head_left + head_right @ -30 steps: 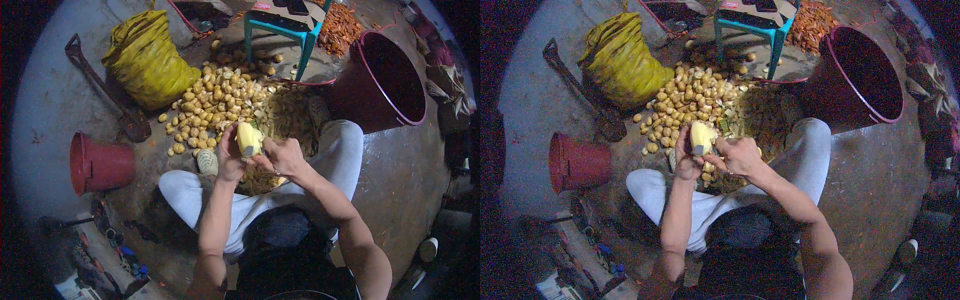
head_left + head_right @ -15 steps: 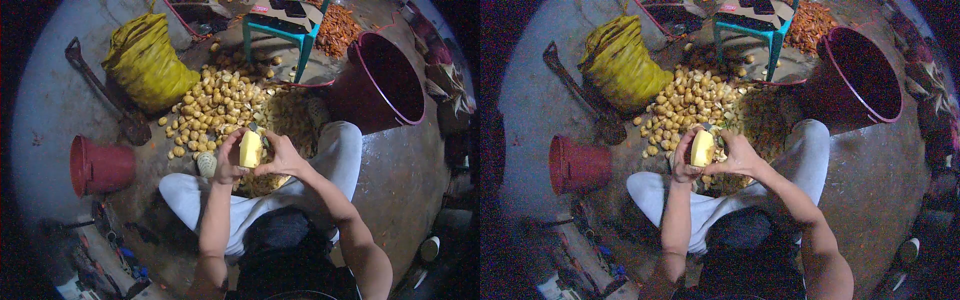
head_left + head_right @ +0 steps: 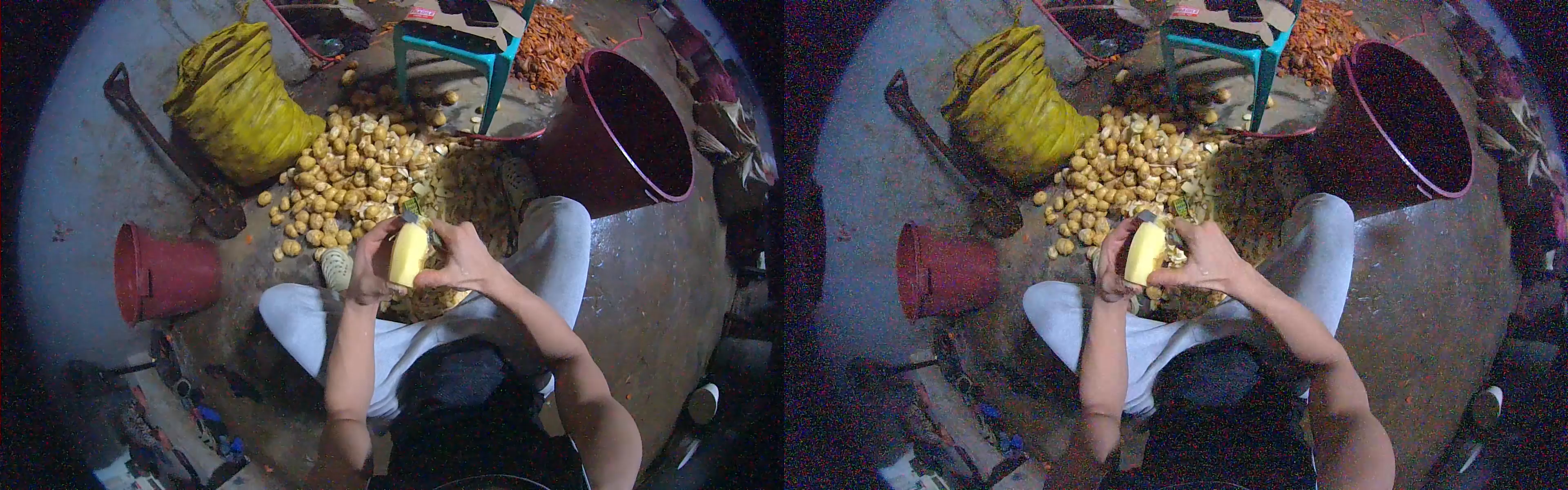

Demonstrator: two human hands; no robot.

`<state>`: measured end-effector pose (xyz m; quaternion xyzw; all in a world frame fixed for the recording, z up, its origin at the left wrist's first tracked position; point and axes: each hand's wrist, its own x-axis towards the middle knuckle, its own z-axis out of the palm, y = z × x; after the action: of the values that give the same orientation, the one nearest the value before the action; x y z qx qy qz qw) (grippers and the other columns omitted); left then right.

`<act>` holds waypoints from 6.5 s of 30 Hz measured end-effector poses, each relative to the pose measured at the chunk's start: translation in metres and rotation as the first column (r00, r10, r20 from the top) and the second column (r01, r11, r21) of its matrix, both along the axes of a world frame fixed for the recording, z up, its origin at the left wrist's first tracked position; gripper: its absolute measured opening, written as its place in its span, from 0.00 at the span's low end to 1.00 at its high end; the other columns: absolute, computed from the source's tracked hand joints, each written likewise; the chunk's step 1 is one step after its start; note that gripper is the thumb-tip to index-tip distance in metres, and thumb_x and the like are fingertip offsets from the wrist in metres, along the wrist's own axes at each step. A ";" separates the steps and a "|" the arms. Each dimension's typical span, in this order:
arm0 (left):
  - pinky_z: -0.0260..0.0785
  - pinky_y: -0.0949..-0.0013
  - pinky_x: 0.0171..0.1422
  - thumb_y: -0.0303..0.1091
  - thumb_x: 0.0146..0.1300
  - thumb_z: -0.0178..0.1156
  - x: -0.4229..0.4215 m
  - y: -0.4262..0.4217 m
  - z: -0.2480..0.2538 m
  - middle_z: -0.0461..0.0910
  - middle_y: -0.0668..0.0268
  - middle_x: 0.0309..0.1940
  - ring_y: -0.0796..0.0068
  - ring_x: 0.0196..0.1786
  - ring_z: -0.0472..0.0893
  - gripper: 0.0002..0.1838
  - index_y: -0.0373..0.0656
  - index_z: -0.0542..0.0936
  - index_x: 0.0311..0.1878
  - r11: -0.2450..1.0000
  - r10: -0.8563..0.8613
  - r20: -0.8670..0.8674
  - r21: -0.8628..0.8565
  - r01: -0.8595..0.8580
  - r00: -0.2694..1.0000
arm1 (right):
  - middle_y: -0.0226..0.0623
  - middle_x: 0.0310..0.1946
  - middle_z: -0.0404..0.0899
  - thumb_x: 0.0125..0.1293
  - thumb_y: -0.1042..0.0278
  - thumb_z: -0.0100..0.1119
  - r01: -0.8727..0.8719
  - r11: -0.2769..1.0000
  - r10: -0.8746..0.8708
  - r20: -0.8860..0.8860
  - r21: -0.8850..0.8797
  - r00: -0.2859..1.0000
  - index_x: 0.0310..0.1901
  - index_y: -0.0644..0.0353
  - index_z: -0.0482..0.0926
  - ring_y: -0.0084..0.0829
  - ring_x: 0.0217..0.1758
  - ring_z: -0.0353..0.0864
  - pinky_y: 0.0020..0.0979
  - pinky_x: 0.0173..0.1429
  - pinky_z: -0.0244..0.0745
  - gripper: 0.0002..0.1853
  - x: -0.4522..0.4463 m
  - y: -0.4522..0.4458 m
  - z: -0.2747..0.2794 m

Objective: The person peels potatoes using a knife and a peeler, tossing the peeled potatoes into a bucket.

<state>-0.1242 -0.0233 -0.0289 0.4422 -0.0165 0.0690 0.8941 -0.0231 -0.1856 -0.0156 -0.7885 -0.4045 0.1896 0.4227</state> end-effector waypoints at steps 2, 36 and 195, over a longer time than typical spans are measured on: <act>0.69 0.66 0.63 0.38 0.27 0.84 -0.001 -0.001 0.003 0.75 0.61 0.55 0.70 0.55 0.77 0.55 0.34 0.66 0.63 1.000 0.003 0.002 0.016 -0.003 1.000 | 0.55 0.23 0.78 0.32 0.28 0.73 -0.039 0.998 0.039 -0.020 -0.040 0.999 0.42 0.73 0.76 0.49 0.27 0.81 0.41 0.36 0.76 0.49 0.002 -0.002 0.005; 0.68 0.67 0.63 0.34 0.27 0.83 0.002 -0.010 0.013 0.74 0.66 0.54 0.71 0.57 0.75 0.51 0.38 0.68 0.61 0.968 0.250 -0.085 0.030 -0.249 0.964 | 0.42 0.13 0.70 0.60 0.40 0.59 -0.053 0.983 -0.011 0.342 0.178 0.940 0.25 0.57 0.70 0.50 0.16 0.73 0.45 0.21 0.68 0.25 -0.009 0.000 -0.007; 0.66 0.68 0.37 0.52 0.73 0.43 0.015 0.095 -0.056 0.76 0.62 0.35 0.72 0.34 0.74 0.20 0.47 0.71 0.55 0.721 0.375 -0.585 -0.304 -0.623 0.719 | 0.61 0.61 0.63 0.53 0.57 0.69 0.068 0.633 -0.126 -0.015 -0.771 0.992 0.68 0.51 0.53 0.59 0.51 0.78 0.50 0.51 0.77 0.44 0.110 0.161 -0.366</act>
<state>-0.1093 0.0713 -0.0853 0.1947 0.3493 0.2048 0.8934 0.0869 -0.0246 -0.3815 -0.9070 -0.2279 0.3471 0.0704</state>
